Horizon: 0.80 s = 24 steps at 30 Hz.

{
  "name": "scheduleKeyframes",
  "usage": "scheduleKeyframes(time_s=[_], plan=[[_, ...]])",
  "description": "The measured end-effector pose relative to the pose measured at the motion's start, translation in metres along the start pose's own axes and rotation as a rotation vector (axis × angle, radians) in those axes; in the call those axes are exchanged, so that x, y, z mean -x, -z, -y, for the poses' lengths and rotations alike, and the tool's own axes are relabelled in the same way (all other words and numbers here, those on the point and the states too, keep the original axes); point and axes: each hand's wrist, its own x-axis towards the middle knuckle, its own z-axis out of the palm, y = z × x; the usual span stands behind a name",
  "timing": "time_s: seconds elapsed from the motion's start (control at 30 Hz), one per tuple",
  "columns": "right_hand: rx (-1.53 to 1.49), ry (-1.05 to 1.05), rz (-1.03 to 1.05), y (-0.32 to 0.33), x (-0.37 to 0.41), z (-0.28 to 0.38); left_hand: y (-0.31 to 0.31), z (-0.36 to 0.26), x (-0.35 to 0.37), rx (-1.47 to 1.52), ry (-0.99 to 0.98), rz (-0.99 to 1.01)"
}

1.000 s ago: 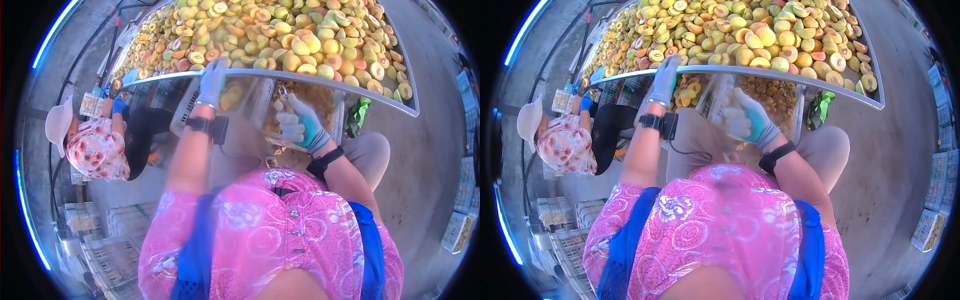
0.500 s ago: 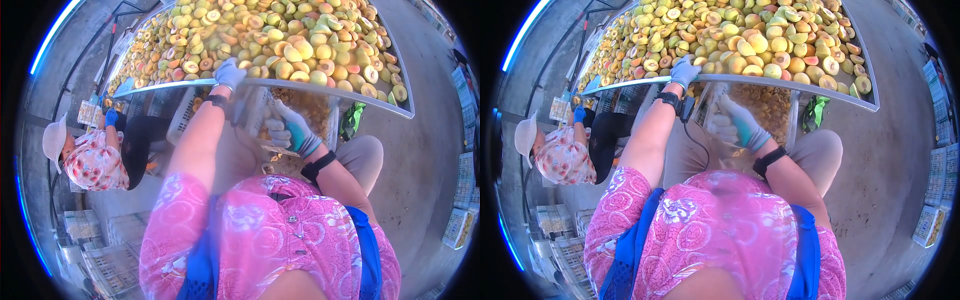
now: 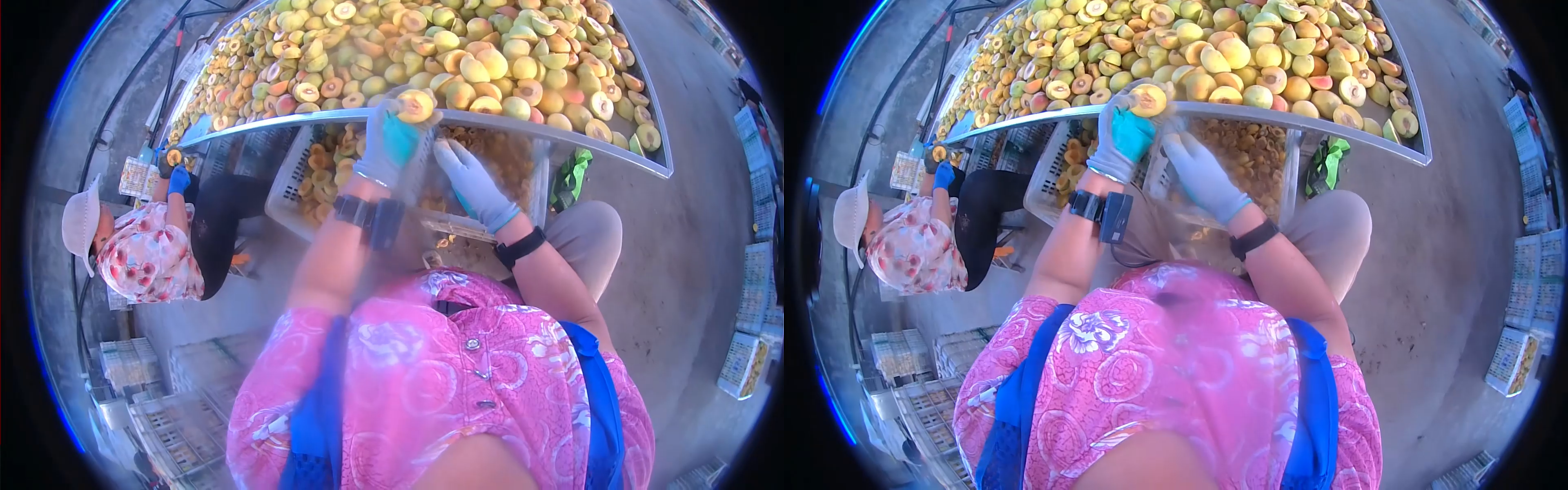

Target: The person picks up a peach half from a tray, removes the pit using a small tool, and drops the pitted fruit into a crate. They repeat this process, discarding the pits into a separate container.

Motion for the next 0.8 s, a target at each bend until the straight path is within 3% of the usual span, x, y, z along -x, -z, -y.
scheduleKeyframes(time_s=[0.03, 0.07, 0.1, 0.27, 0.33, 0.63, 0.8], plan=[[0.087, 0.127, -0.051, 0.0, -0.003, -0.004, -0.005, -0.008, 0.004, 0.119, 0.094, 0.043], [0.088, 0.124, -0.056, 0.003, -0.004, -0.008, -0.01, -0.016, 0.008, 0.238, 0.187, 0.088], [0.101, 0.123, -0.072, 0.004, -0.005, -0.007, -0.021, -0.041, 0.008, 0.651, 0.641, -0.108], [0.189, 0.126, -0.103, 0.01, -0.004, 0.004, -0.018, -0.016, 0.022, 0.857, 0.681, 0.005], [0.151, 0.039, -0.101, 0.012, -0.004, 0.006, -0.019, -0.02, 0.027, 0.927, 0.699, 0.063], [0.095, -0.004, -0.031, 0.013, 0.006, 0.012, -0.034, -0.03, 0.036, 0.831, 0.688, -0.01], [0.079, 0.088, -0.053, 0.009, 0.006, 0.004, -0.047, -0.038, 0.034, 0.52, 0.568, -0.126]])
